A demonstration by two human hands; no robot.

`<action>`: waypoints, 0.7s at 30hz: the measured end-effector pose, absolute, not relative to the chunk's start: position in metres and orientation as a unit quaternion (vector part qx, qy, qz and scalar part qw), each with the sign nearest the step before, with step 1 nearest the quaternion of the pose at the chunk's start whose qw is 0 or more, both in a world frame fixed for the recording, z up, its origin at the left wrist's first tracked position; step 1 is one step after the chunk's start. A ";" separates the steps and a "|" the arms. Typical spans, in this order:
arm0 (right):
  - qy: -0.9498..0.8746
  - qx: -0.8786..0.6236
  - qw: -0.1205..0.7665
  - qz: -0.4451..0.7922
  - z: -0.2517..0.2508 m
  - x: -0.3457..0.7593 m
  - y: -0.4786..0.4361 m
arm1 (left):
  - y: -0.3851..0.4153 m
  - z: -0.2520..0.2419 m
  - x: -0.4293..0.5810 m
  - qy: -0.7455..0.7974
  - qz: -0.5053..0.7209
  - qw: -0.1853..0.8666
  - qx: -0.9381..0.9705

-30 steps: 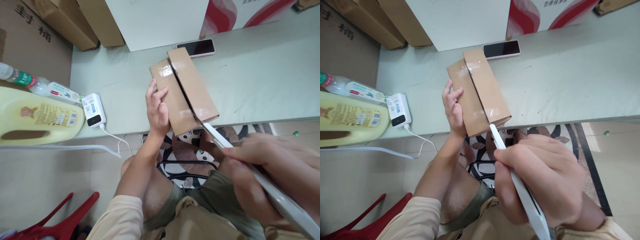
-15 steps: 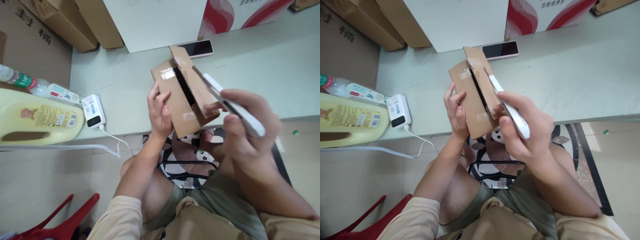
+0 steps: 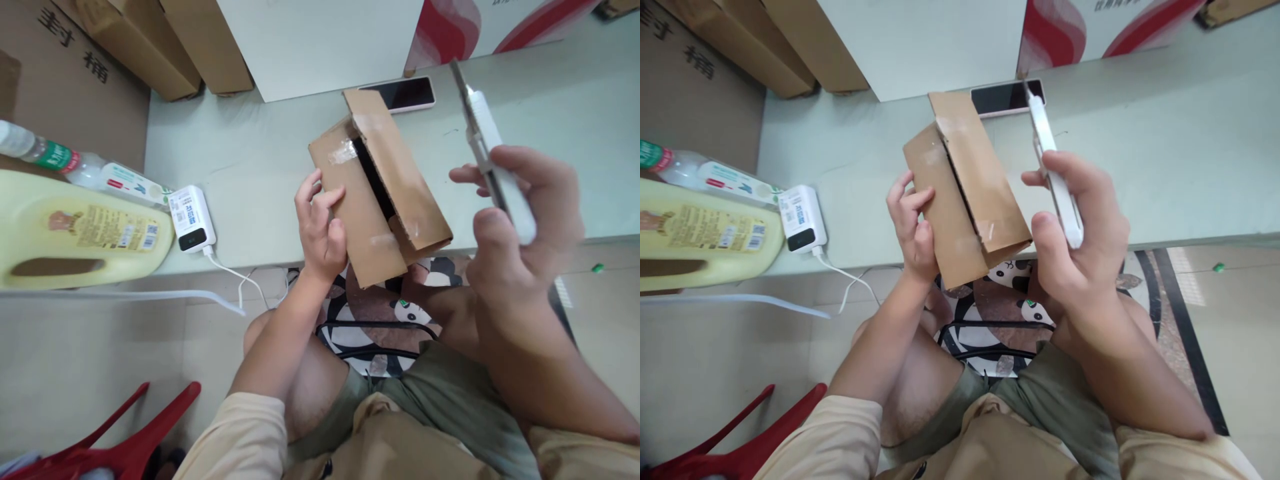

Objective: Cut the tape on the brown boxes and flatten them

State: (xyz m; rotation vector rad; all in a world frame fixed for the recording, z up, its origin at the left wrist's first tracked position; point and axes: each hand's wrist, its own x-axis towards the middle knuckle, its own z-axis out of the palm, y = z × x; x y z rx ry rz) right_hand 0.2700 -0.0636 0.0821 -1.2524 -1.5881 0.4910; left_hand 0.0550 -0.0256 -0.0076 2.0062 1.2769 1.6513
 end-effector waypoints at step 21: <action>-0.638 -0.659 0.264 0.299 0.012 0.295 -0.018 | 0.005 -0.023 0.008 0.508 0.615 0.391 0.460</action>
